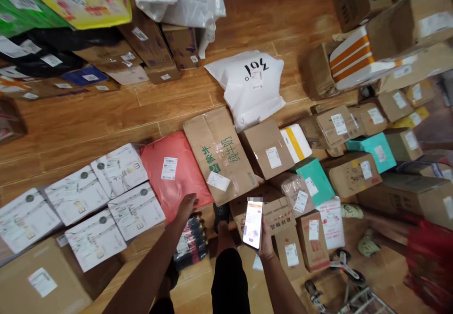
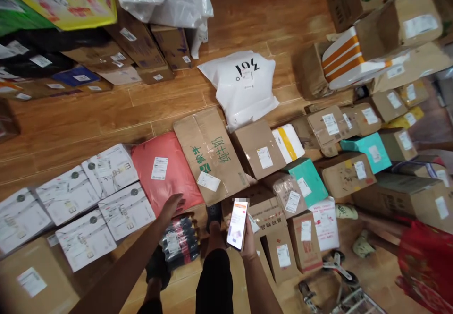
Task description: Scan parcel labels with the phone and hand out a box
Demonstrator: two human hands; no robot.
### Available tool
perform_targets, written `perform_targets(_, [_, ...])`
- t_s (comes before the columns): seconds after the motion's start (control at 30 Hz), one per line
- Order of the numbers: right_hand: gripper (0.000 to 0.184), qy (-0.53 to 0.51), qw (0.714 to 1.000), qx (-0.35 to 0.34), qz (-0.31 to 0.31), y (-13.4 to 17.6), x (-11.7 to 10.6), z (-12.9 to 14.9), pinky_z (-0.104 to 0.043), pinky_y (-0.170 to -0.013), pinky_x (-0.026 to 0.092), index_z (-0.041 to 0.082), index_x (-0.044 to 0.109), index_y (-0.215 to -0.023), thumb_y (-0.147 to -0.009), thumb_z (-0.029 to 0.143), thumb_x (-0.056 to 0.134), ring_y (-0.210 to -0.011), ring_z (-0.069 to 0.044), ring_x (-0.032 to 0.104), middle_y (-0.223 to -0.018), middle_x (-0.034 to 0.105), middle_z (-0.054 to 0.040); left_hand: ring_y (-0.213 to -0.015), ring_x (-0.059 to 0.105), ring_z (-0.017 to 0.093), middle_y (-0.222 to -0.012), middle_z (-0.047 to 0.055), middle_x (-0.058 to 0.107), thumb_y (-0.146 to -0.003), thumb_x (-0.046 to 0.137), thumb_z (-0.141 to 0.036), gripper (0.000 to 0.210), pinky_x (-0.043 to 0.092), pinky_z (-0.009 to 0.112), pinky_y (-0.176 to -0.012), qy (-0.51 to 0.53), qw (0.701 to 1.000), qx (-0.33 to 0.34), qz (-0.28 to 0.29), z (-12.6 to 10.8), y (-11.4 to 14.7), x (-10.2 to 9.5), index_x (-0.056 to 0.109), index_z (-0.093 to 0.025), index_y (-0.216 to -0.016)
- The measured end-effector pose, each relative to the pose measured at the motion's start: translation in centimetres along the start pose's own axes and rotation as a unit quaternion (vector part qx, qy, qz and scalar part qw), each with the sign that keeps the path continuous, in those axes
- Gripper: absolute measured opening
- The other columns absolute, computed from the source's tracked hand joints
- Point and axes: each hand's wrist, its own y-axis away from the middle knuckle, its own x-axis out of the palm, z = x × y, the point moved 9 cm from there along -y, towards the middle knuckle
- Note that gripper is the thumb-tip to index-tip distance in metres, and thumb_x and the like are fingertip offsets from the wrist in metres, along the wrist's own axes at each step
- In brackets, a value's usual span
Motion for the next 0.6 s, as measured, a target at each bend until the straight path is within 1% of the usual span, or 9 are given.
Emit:
perform_targets(0.03, [0.054,-0.003,1.000,0.012,0.009,-0.2,0.6,-0.1,-0.031,-0.066,0.054,0.017,0.064,-0.109,-0.082,0.061,0.052,-0.070,-0.019,0.069,-0.087,0.075,-0.0069,-0.089,0.064,0.018,-0.091,0.005,0.067,-0.079,0.060,-0.043,0.034,0.049,0.031,-0.075,0.006,1.000,0.002,0.000,0.2,0.2,0.0,0.056,-0.019,-0.103])
perform_targets(0.1, [0.063,-0.008,0.999,0.038,0.029,0.3,2.1,-0.4,-0.033,-0.067,0.053,0.012,0.061,-0.113,-0.082,0.065,0.047,-0.072,-0.021,0.068,-0.089,0.073,-0.0104,-0.090,0.065,0.018,-0.092,0.004,0.068,-0.075,0.062,-0.045,0.037,0.048,0.029,-0.076,0.017,1.000,-0.005,0.010,1.5,2.1,0.3,0.058,-0.022,-0.103])
perform_targets(0.2, [0.069,-0.015,0.996,0.063,0.056,2.4,4.9,-0.9,-0.033,-0.065,0.051,0.008,0.060,-0.113,-0.081,0.067,0.045,-0.069,-0.021,0.066,-0.087,0.072,-0.0127,-0.090,0.065,0.020,-0.092,0.005,0.068,-0.069,0.067,-0.047,0.038,0.049,0.031,-0.075,0.024,0.998,-0.047,0.032,5.5,7.3,0.7,0.060,-0.021,-0.096])
perform_targets(0.3, [0.064,-0.024,0.995,0.056,0.079,5.5,7.9,-1.7,-0.032,-0.062,0.050,0.010,0.059,-0.114,-0.082,0.063,0.044,-0.070,-0.021,0.066,-0.092,0.071,-0.0120,-0.079,0.066,0.023,-0.078,0.006,0.067,-0.062,0.072,-0.048,0.040,0.049,0.035,-0.071,0.018,0.994,-0.105,0.039,10.2,12.9,0.3,0.060,-0.020,-0.088])
perform_targets(0.37, [0.060,-0.028,0.994,0.042,0.092,7.9,9.7,-2.7,-0.032,-0.062,0.050,0.012,0.059,-0.115,-0.084,0.061,0.043,-0.072,-0.021,0.066,-0.098,0.071,-0.0117,-0.076,0.066,0.024,-0.072,0.005,0.066,-0.059,0.073,-0.049,0.041,0.049,0.037,-0.069,0.015,0.991,-0.122,0.052,12.6,16.0,-0.4,0.059,-0.020,-0.085])
perform_targets(0.43, [0.059,-0.031,0.994,0.025,0.105,10.7,11.2,-4.2,-0.033,-0.063,0.050,0.013,0.058,-0.115,-0.084,0.060,0.043,-0.074,-0.021,0.066,-0.101,0.070,-0.0119,-0.077,0.066,0.024,-0.071,0.004,0.066,-0.058,0.074,-0.052,0.043,0.049,0.037,-0.070,0.014,0.990,-0.123,0.069,14.4,18.6,-1.4,0.060,-0.021,-0.085])
perform_targets(0.5, [0.060,-0.032,0.993,0.007,0.115,13.9,12.1,-6.3,-0.034,-0.065,0.050,0.013,0.058,-0.116,-0.083,0.061,0.044,-0.074,-0.021,0.066,-0.101,0.070,-0.0121,-0.081,0.066,0.024,-0.076,0.004,0.068,-0.058,0.073,-0.055,0.045,0.049,0.037,-0.073,0.014,0.990,-0.114,0.085,15.9,21.1,-3.2,0.061,-0.023,-0.087])
perform_targets(0.57, [0.061,-0.039,0.992,-0.009,0.122,17.6,12.5,-9.0,-0.034,-0.066,0.050,0.013,0.058,-0.116,-0.082,0.063,0.045,-0.075,-0.021,0.066,-0.102,0.070,-0.0122,-0.087,0.066,0.024,-0.084,0.006,0.069,-0.058,0.072,-0.057,0.049,0.049,0.037,-0.076,0.015,0.990,-0.101,0.099,17.3,23.7,-5.9,0.060,-0.024,-0.092])
perform_targets(0.6, [0.061,-0.047,0.991,-0.016,0.124,19.6,12.5,-10.6,-0.034,-0.067,0.050,0.013,0.059,-0.116,-0.082,0.063,0.045,-0.076,-0.022,0.066,-0.104,0.070,-0.0121,-0.089,0.066,0.024,-0.088,0.006,0.069,-0.059,0.072,-0.058,0.051,0.050,0.037,-0.078,0.015,0.990,-0.093,0.105,17.8,25.1,-7.6,0.060,-0.024,-0.094])
